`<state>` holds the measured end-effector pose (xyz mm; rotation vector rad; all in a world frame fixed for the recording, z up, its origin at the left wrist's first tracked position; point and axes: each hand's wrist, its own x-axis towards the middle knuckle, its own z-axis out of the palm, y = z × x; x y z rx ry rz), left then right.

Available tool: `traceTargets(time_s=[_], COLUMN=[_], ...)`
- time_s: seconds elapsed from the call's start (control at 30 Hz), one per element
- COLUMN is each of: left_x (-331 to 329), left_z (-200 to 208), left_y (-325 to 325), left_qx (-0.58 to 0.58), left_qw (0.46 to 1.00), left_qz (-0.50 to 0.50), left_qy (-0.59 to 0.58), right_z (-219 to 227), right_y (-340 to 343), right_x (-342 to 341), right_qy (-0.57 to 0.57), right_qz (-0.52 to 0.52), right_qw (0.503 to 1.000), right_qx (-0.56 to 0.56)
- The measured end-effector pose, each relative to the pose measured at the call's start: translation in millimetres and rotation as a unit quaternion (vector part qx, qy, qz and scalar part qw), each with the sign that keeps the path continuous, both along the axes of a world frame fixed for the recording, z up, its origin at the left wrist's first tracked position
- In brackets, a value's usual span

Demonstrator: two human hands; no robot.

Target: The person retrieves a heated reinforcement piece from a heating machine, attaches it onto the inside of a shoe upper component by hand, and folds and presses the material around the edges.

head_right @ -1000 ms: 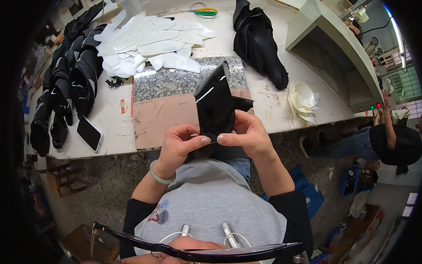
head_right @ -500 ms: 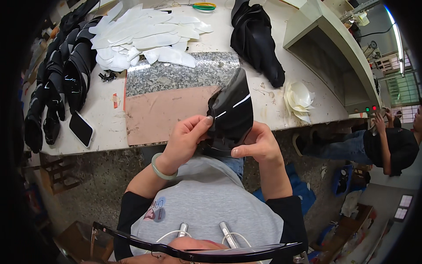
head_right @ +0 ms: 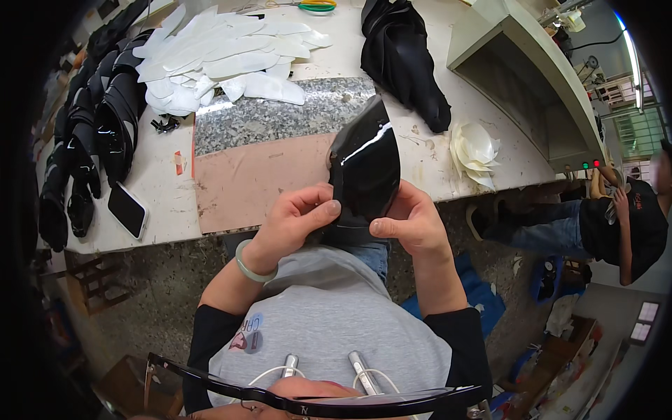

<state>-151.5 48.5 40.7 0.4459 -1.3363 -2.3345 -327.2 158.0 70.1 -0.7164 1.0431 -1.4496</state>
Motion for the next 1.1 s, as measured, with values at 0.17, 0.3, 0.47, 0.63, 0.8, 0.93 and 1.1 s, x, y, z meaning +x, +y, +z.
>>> traceTargets(time_s=[0.17,0.3,0.47,0.63,0.8,0.93,1.1], left_x=[-7.2,-22.2,-29.4,-33.9,-33.0,-33.6,-33.2], left_z=[2.3,6.9,8.7,7.6,7.9,4.4,11.1], left_y=[-9.5,-2.7,-1.7,-3.8,-4.3,-5.9,-7.9], left_qx=[0.180,0.175,-0.011,0.191,0.183,0.179,0.177], left_qw=[0.983,0.982,0.998,0.980,0.981,0.982,0.982], left_qz=[0.026,0.064,0.012,-0.028,-0.030,-0.037,-0.043], left_qy=[-0.016,-0.013,-0.065,-0.053,-0.061,-0.051,-0.054], right_z=[-0.1,-1.4,2.9,2.1,1.6,2.9,2.4], right_y=[4.1,20.1,18.9,17.6,16.3,12.8,12.3], right_x=[-5.8,2.0,-2.9,-10.1,-13.3,-12.5,-13.9], right_qy=[0.199,0.184,0.129,0.105,0.090,0.094,0.089], right_qz=[-0.037,-0.066,-0.087,-0.099,-0.100,-0.108,-0.112], right_qw=[0.978,0.980,0.986,0.989,0.990,0.989,0.989], right_qx=[-0.043,-0.046,-0.054,0.020,0.035,0.039,0.040])
